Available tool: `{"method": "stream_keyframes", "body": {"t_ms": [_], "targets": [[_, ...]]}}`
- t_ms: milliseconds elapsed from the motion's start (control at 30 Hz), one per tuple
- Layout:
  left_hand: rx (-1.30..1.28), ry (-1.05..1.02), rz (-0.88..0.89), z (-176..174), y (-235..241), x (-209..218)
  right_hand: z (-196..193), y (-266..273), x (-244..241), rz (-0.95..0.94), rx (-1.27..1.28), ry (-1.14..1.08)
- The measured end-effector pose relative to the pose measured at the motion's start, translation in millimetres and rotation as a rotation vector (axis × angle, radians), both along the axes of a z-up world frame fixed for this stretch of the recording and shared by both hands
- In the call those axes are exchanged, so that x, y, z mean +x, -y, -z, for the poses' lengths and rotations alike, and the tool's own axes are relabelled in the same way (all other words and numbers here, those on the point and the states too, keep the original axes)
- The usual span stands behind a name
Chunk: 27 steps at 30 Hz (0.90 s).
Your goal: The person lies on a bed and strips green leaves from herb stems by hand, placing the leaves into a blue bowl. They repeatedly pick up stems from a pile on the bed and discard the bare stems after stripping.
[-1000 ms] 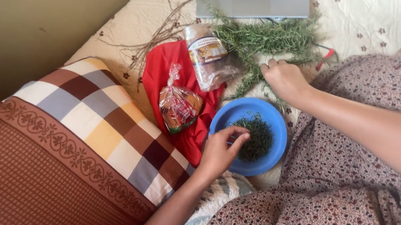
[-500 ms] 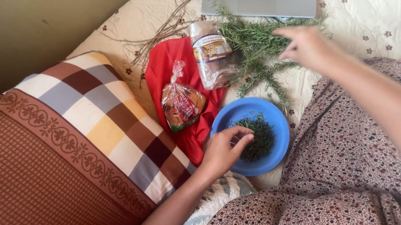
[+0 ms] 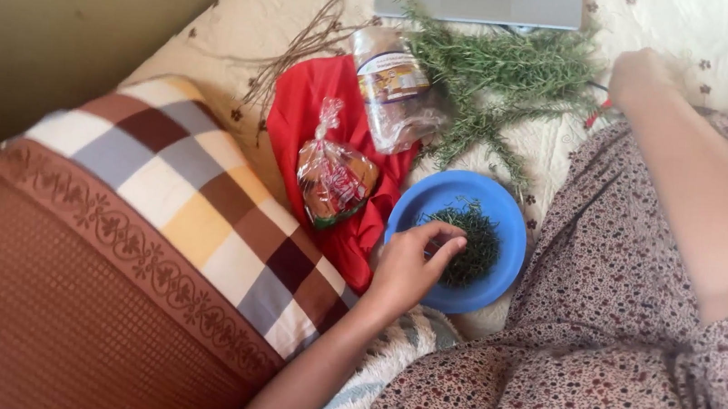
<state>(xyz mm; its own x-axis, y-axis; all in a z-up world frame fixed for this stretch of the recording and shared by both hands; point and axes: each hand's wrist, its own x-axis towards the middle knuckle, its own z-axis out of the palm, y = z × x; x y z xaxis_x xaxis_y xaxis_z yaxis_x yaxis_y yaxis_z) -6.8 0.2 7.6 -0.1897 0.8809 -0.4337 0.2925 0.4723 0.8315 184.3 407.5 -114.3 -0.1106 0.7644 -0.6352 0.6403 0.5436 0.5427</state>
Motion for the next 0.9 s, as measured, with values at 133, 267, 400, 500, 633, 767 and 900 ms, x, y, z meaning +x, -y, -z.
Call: {"method": "stream_keyframes", "body": {"t_ms": [133,267,400,500,633,767,900], "targets": [[0.012,0.002,0.003,-1,-1,-2,18,-26,10,-0.25,0.08,0.101],[0.004,0.019,0.005,3,2,2,-27,-5,8,0.425,0.107,-0.441],[0.003,0.021,0.007,-1,0,1,-49,-15,8,0.395,0.171,-0.48],[0.01,0.004,0.008,0,1,2,-97,11,-2,0.293,0.126,-0.41],[0.013,0.004,0.013,4,-1,4,-81,-1,13,0.337,0.086,-0.46],[-0.014,0.018,0.013,0,-1,3,-50,-12,17,0.391,0.014,-0.531],[-0.009,0.051,0.014,0,-1,2,-89,40,-16,0.275,0.021,-0.401]]}}
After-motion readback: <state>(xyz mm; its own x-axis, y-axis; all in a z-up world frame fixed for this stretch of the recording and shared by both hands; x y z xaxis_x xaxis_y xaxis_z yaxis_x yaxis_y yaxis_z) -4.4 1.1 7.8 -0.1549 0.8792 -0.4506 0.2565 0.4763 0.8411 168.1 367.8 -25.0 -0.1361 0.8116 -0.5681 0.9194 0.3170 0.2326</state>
